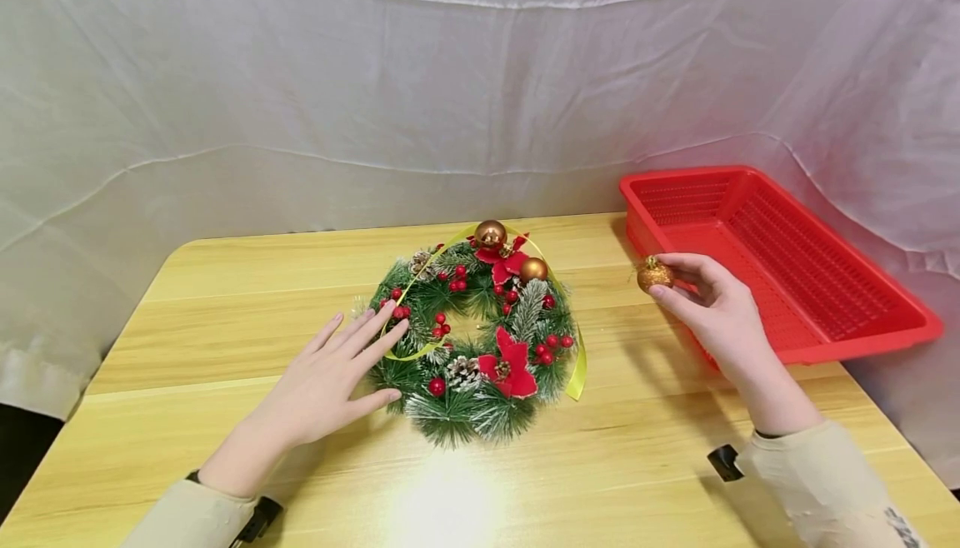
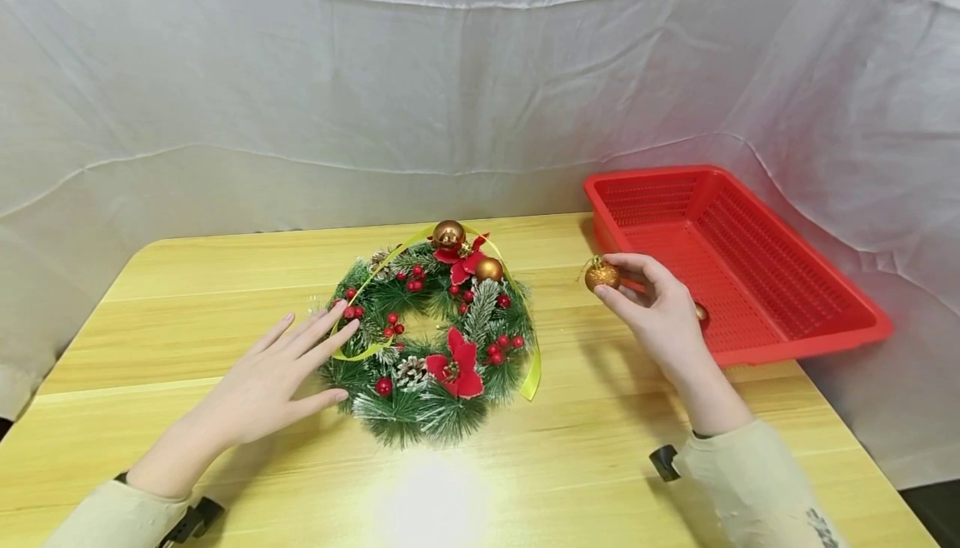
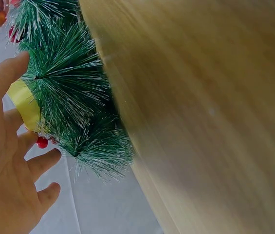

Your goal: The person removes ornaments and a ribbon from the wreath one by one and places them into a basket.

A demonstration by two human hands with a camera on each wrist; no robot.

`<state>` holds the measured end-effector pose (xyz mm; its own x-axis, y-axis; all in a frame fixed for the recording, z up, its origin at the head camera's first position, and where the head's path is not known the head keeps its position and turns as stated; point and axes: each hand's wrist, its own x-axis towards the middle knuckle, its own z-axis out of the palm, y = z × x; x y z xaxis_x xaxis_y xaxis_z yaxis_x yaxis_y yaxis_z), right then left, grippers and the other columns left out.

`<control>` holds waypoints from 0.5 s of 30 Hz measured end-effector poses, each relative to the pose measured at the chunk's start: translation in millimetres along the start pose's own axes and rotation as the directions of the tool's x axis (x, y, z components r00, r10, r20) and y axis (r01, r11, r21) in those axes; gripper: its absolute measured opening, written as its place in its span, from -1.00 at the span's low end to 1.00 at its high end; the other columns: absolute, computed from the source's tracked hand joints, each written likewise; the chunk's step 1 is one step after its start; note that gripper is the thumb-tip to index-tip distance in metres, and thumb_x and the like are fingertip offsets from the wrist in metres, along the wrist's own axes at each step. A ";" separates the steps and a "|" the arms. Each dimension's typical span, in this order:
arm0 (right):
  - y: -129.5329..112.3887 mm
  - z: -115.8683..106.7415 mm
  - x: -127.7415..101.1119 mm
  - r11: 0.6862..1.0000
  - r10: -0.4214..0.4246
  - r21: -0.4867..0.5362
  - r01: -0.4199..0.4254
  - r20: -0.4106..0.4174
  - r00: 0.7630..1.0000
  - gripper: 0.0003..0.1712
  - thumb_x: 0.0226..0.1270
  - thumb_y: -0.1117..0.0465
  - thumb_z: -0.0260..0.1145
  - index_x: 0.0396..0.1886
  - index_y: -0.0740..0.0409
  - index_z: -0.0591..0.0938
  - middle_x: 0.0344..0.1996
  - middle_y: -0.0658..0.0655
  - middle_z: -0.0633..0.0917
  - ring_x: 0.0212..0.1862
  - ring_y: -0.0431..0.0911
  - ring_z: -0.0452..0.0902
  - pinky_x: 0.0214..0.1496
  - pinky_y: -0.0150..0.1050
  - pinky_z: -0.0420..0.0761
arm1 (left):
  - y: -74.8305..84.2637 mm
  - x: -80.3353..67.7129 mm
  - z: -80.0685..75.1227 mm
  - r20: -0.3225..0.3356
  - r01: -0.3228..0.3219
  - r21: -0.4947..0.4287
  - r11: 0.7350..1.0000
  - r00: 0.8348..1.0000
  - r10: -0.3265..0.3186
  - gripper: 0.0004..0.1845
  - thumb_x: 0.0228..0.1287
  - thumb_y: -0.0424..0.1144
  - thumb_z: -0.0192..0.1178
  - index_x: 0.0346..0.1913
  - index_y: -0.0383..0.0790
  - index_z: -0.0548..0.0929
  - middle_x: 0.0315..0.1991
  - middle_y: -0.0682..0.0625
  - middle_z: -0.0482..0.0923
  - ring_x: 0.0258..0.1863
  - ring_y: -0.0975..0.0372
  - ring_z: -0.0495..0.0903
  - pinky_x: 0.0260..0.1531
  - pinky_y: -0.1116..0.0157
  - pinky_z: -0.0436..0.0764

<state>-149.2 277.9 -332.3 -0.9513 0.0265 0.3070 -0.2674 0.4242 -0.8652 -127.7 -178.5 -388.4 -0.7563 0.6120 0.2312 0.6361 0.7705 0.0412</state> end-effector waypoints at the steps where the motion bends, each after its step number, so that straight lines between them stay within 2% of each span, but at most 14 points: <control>1: -0.2 -1.0 -0.2 1.000 0.005 0.002 -0.005 -0.002 1.000 -0.50 0.22 0.35 0.37 0.17 0.23 0.52 -0.05 -0.11 0.63 -0.03 -0.30 0.55 -0.05 -0.55 0.54 | 0.0 0.0 0.0 -0.001 0.000 0.001 1.000 1.000 0.000 -0.14 0.28 0.32 0.00 0.52 0.05 0.01 0.53 0.02 -0.16 0.45 0.00 0.01 0.43 0.02 -0.19; 7: -1.9 -8.6 -0.1 0.998 0.001 0.069 0.000 -0.013 1.000 -0.51 0.20 0.39 0.36 0.16 0.22 0.54 -0.07 -0.10 0.65 -0.04 -0.28 0.57 -0.11 -0.54 0.57 | -0.1 0.1 0.1 -0.007 -0.004 0.005 1.000 1.000 0.004 -0.14 0.28 0.32 0.00 0.52 0.05 0.01 0.53 0.03 -0.16 0.45 0.00 0.01 0.43 0.03 -0.19; 15: -0.7 -20.1 0.1 0.995 0.001 0.100 0.003 -0.036 0.999 -0.52 0.19 0.43 0.36 0.14 0.24 0.55 -0.07 -0.09 0.65 -0.07 -0.27 0.58 -0.12 -0.56 0.56 | 0.3 -0.4 -0.7 -0.005 -0.005 0.005 1.000 1.000 0.005 -0.14 0.28 0.32 0.00 0.52 0.03 0.02 0.53 0.02 -0.15 0.44 -0.01 0.02 0.42 0.01 -0.18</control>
<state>-146.0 295.7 -323.7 -0.9454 0.0596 0.3204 -0.2840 0.3315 -0.8997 -127.1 -178.6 -387.8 -0.7525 0.6147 0.2364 0.6389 0.7685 0.0357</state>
